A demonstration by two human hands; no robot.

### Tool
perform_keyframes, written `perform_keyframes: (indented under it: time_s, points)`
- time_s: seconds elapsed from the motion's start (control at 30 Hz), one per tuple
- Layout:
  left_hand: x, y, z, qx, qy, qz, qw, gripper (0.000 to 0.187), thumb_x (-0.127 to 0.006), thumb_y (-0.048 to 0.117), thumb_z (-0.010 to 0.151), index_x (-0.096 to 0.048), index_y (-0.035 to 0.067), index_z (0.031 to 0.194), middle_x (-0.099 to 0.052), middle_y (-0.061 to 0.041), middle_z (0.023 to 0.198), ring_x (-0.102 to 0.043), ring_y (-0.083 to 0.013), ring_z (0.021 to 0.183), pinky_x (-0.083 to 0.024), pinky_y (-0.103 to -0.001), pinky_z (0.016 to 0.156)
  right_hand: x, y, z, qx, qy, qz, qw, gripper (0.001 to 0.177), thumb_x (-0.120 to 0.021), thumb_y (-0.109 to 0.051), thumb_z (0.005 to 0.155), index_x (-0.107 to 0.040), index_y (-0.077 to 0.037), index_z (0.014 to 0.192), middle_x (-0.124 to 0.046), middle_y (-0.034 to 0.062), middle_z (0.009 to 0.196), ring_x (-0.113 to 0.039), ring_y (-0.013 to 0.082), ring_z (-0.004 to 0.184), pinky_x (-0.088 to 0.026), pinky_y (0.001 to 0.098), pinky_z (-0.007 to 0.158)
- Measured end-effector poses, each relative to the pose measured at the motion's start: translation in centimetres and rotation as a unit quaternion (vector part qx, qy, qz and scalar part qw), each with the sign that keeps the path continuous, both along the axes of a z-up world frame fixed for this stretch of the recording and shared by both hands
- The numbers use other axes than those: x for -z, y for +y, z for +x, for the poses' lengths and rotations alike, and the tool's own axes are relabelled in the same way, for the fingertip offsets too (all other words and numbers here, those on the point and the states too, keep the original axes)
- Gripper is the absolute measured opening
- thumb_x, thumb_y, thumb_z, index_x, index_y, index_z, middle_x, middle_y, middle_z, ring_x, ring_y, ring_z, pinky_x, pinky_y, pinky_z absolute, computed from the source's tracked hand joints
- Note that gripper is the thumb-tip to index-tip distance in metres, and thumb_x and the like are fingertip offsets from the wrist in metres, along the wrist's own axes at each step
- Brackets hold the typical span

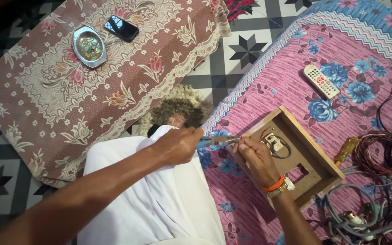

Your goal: The person wires an electrical box, using a screwdriver to tighten internal components, handling wire coils, and using pliers to strip and cut wires.

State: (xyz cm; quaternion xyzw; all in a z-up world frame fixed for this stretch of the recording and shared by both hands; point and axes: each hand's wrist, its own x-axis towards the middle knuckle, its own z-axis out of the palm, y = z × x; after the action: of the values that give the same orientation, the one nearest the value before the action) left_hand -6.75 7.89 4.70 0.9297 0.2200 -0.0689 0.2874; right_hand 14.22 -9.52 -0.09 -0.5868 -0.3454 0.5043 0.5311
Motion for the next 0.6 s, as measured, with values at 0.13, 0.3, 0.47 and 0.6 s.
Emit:
perform_keyframes:
  time_s: [0.13,0.3,0.47,0.6]
  points:
    - [0.3,1.0,0.0,0.029,-0.011,0.043,0.999,0.02,-0.056,0.002,0.084,-0.053,0.001,0.104,-0.064,-0.024,0.096,-0.064,-0.0476,0.089,-0.05,-0.057,0.077,-1.0,1.0,0.8,-0.089,-0.006,0.143,0.986,0.021,-0.051,-0.02,0.104,-0.062,-0.005,0.093,-0.059,-0.0025,0.081,-0.053,0.0061,0.073,-0.045,0.0233,0.066]
    - [0.5,2.6,0.4,0.044,-0.011,0.042,0.998,0.019,-0.056,0.004,0.084,-0.053,0.001,0.103,-0.064,-0.023,0.093,-0.064,-0.0461,0.089,-0.051,-0.056,0.077,0.0,0.7,0.2,-0.005,-0.013,-0.022,1.0,0.026,-0.062,-0.022,0.098,-0.068,-0.005,0.08,-0.052,-0.0049,0.065,-0.041,0.0058,0.058,-0.034,0.025,0.05]
    - [-0.8,3.7,-0.7,0.145,-0.111,0.056,0.982,0.014,-0.059,0.007,0.083,-0.057,0.003,0.097,-0.064,-0.018,0.088,-0.066,-0.0408,0.085,-0.05,-0.054,0.073,0.4,-0.5,0.0,-0.09,-0.166,-0.017,0.982,0.034,-0.066,-0.025,0.096,-0.062,-0.005,0.069,-0.048,-0.0009,0.056,-0.04,0.0075,0.05,-0.032,0.0276,0.047]
    - [-2.7,3.3,-2.0,0.173,-0.092,0.051,0.979,0.014,-0.06,0.006,0.079,-0.057,0.003,0.093,-0.061,-0.017,0.084,-0.064,-0.0382,0.077,-0.05,-0.053,0.068,-1.8,-2.8,-0.8,-0.157,-0.02,0.015,0.987,0.023,-0.062,-0.019,0.096,-0.068,-0.003,0.08,-0.06,0.0004,0.063,-0.051,0.0075,0.055,-0.04,0.0295,0.049]
